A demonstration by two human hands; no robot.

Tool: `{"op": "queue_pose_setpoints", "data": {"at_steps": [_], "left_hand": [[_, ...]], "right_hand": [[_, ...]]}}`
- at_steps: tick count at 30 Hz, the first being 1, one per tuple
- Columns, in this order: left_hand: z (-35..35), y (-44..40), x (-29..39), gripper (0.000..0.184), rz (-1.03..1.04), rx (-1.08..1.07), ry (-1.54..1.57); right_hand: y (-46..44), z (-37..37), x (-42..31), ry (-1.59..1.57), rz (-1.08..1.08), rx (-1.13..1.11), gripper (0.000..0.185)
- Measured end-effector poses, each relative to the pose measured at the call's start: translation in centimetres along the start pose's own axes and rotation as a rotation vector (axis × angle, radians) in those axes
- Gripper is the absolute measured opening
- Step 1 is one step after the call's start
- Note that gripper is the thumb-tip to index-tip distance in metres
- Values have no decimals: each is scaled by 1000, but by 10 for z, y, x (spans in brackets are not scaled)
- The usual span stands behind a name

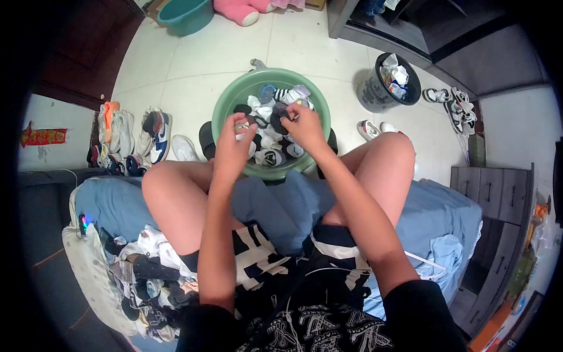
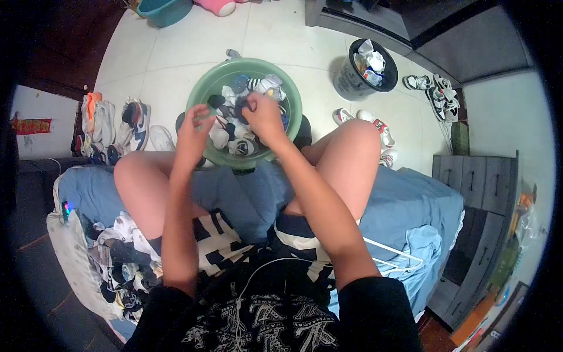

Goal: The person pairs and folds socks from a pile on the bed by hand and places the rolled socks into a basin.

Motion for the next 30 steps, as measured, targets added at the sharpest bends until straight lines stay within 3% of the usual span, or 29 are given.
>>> {"op": "queue_pose_setpoints", "data": {"at_steps": [2, 6, 8, 9, 12, 14, 16, 18, 21, 28, 30], "left_hand": [[-2, 0, -6, 39, 6, -23, 32], [-5, 6, -8, 34, 46, -178, -92], [-4, 8, -16, 33, 59, -219, -133], [-2, 10, -19, 33, 54, -236, -153], [0, 15, -12, 30, -40, -330, -253], [12, 19, -31, 33, 43, -294, -200], [22, 26, -41, 37, 140, -271, -256], [15, 35, -19, 40, 170, -289, -314], [28, 38, -26, 40, 154, -309, -355], [-14, 72, 16, 31, 231, -105, -406], [-29, 99, 19, 24, 354, 19, -71]], "right_hand": [[-1, 7, 30, 160, 2, 36, 20], [11, 27, 136, 497, 296, -53, 32], [15, 37, 160, 481, 361, -17, 32], [12, 46, 191, 604, 349, -111, 32], [17, 57, 198, 677, 383, -146, 31], [9, 60, 201, 748, 430, -315, 27], [-3, 68, 238, 710, 451, -329, 29], [-2, 61, 228, 724, 308, -503, 34], [-12, 65, 225, 801, 230, -589, 35], [-19, 62, 219, 914, 133, -467, 39], [-27, 53, 215, 901, 89, -437, 40]]}}
Point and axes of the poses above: each hand's wrist, its own y-axis away from the middle knuckle, its own z-axis out of the palm, x = y × z, the point moved 1 cm from there along -y, towards the middle knuckle, and after that the axes turned 9 degrees about -y, right-handed, at the moved point
